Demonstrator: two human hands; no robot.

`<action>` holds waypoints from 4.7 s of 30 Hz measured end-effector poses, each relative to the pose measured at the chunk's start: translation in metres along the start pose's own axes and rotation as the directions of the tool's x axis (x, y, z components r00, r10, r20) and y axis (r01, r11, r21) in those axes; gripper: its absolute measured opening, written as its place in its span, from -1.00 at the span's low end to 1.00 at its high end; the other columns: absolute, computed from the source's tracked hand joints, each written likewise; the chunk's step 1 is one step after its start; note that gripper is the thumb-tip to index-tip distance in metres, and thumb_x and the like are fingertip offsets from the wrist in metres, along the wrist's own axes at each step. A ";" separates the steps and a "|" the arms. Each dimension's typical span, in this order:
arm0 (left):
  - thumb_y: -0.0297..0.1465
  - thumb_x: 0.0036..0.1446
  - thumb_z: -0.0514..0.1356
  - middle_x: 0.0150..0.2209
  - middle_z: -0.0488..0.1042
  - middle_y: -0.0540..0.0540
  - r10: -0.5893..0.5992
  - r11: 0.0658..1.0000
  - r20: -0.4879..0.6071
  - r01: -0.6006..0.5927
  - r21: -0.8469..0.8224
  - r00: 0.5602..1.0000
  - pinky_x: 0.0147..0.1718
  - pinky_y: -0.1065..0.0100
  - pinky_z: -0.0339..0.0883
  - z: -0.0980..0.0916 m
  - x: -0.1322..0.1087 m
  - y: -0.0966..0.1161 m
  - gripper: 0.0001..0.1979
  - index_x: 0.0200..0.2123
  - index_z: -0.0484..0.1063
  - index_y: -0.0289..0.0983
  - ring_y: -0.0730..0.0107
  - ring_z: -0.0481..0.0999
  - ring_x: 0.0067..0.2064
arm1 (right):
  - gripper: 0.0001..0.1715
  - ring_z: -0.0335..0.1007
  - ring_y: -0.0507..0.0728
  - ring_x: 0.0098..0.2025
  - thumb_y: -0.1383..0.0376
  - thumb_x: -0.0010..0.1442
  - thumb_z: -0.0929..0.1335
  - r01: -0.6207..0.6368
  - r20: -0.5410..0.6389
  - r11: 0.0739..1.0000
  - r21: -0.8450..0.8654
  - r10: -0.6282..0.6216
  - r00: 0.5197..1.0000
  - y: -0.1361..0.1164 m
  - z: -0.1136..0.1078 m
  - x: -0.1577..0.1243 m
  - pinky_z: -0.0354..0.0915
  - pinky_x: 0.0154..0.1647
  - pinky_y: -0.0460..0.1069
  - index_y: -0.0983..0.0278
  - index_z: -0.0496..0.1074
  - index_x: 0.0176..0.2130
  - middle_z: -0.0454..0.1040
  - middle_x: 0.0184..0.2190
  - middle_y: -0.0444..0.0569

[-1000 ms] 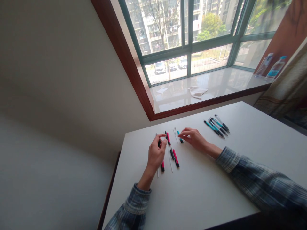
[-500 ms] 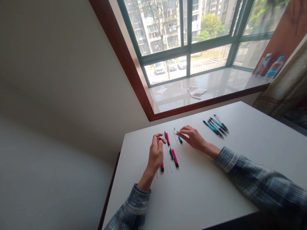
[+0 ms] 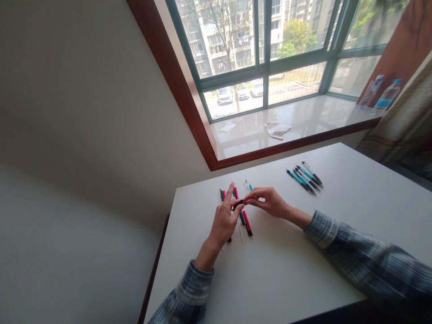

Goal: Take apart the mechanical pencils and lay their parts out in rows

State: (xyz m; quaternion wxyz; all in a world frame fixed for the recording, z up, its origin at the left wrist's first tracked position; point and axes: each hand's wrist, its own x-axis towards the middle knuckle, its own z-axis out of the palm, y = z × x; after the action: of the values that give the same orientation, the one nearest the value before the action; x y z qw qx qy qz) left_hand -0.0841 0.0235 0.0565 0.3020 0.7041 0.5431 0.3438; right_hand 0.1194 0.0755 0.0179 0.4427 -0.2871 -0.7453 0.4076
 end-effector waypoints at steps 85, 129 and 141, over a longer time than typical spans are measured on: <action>-0.58 0.24 0.23 -0.14 0.60 -0.07 0.635 0.731 -0.105 -0.551 0.401 0.765 -0.10 0.19 0.54 0.004 -0.003 -0.005 -0.60 0.11 0.42 -0.17 0.26 0.54 -0.11 | -0.59 0.49 0.14 -0.19 0.06 0.15 0.54 -0.246 0.131 0.891 0.382 0.212 0.969 -0.013 0.005 0.001 0.44 -0.17 0.04 0.25 0.56 -0.11 0.57 -0.16 -0.01; -0.52 0.25 0.16 0.04 0.49 -0.16 0.463 0.840 -0.214 -0.349 0.414 0.860 0.06 0.05 0.39 -0.009 0.008 -0.017 -0.31 0.41 0.09 -0.18 0.13 0.43 0.01 | -0.47 0.36 0.27 0.07 0.42 0.08 0.42 0.058 -0.003 0.891 -0.449 -0.066 0.998 0.069 -0.013 0.045 0.30 0.18 0.20 0.18 0.49 0.07 0.54 0.01 0.03; -0.52 0.26 0.17 0.03 0.49 -0.16 0.455 0.846 -0.206 -0.349 0.402 0.866 0.08 0.01 0.37 -0.009 0.008 -0.020 -0.32 0.41 0.10 -0.16 0.13 0.43 0.00 | -0.60 0.40 0.22 -0.10 0.50 0.11 0.34 -0.055 -0.166 0.880 -0.472 -0.027 0.986 0.077 -0.016 0.036 0.35 0.00 0.12 0.20 0.51 -0.07 0.51 -0.21 -0.02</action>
State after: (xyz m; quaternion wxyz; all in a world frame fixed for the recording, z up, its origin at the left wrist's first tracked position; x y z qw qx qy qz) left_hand -0.1010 0.0367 0.0476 0.0073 0.7863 0.4726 0.3980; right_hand 0.1230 0.1484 -0.0282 0.4170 -0.4254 -0.7803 0.1904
